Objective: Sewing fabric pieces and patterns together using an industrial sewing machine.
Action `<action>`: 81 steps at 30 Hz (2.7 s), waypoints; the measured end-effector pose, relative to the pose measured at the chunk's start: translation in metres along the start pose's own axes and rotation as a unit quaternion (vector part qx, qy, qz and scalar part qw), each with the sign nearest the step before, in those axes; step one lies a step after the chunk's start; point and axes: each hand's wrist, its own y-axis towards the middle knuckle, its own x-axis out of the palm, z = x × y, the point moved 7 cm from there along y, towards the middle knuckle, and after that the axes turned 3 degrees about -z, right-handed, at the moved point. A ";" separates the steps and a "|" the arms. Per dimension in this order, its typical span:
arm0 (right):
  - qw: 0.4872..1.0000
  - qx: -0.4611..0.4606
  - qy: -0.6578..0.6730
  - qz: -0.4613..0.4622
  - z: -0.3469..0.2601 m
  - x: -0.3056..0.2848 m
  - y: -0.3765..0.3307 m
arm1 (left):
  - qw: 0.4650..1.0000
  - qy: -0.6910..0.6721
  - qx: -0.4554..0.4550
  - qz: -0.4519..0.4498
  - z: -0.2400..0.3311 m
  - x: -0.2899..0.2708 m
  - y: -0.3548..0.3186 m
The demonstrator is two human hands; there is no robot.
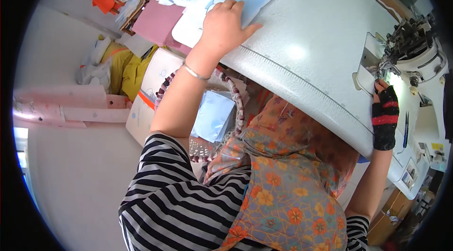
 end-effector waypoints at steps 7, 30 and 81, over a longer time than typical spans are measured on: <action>1.000 0.006 0.000 0.004 -0.013 -0.008 0.003 | 0.980 -0.004 -0.089 -0.176 -0.029 0.038 0.025; 0.999 0.012 0.032 0.007 -0.011 -0.006 0.004 | 0.966 -0.030 -0.087 -0.240 -0.045 0.046 0.047; 0.994 0.058 0.069 0.057 -0.094 -0.006 -0.015 | 0.888 -0.397 0.184 -0.139 0.252 0.090 0.075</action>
